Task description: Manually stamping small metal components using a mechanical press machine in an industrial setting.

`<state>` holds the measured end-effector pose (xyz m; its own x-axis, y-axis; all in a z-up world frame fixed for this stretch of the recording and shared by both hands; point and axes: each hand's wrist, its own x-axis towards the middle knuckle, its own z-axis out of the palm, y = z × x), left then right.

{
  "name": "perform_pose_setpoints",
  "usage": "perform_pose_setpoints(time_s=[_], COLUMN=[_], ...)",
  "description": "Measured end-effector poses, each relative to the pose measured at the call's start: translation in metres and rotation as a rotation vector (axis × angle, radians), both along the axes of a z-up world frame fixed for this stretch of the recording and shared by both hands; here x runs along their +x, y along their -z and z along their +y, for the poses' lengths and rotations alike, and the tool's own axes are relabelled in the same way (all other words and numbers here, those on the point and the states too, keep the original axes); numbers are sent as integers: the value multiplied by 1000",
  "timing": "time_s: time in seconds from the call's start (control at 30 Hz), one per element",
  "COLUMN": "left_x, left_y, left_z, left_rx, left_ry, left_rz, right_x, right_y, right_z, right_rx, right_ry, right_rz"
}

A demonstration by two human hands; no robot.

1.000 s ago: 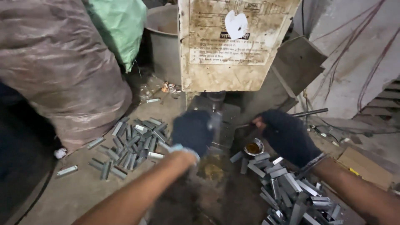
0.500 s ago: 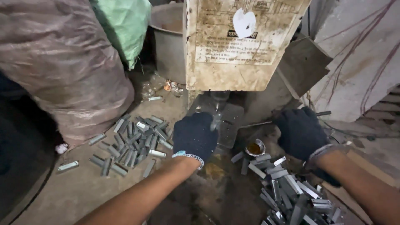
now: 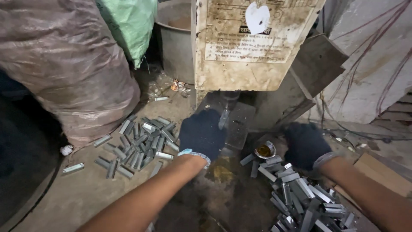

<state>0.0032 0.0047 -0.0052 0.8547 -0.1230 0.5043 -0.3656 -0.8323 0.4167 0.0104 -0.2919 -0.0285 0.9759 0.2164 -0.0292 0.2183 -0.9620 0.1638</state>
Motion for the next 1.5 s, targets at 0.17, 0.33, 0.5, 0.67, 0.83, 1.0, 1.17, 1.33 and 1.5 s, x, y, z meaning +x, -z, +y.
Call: perform_pose_setpoints(time_s=[0.17, 0.33, 0.5, 0.67, 0.83, 1.0, 1.17, 1.33, 1.5], left_x=[12, 67, 68, 74, 65, 69, 69, 70, 70], left_y=[-2, 7, 15, 18, 2, 0, -5, -10, -5], left_z=[13, 46, 48, 48, 45, 44, 45, 44, 49], left_rx=[44, 198, 121, 62, 49, 65, 88, 159, 225], left_ry=[43, 104, 222, 245, 241, 235, 252, 266, 278], left_rz=[-54, -122, -244, -276, -155, -151, -105, -67, -204], right_x=[16, 14, 22, 28, 30, 34, 40, 43, 39], right_y=[41, 35, 42, 52, 56, 71, 94, 103, 70], right_z=[-20, -3, -9, -11, -8, -2, -2, 6, -19], right_rx=[53, 7, -52, -69, -74, -25, -23, 69, 178], right_ry=[-21, 0, 4, -94, -25, 8, 19, 76, 5], right_rz=[24, 42, 58, -1, 126, 151, 223, 319, 331])
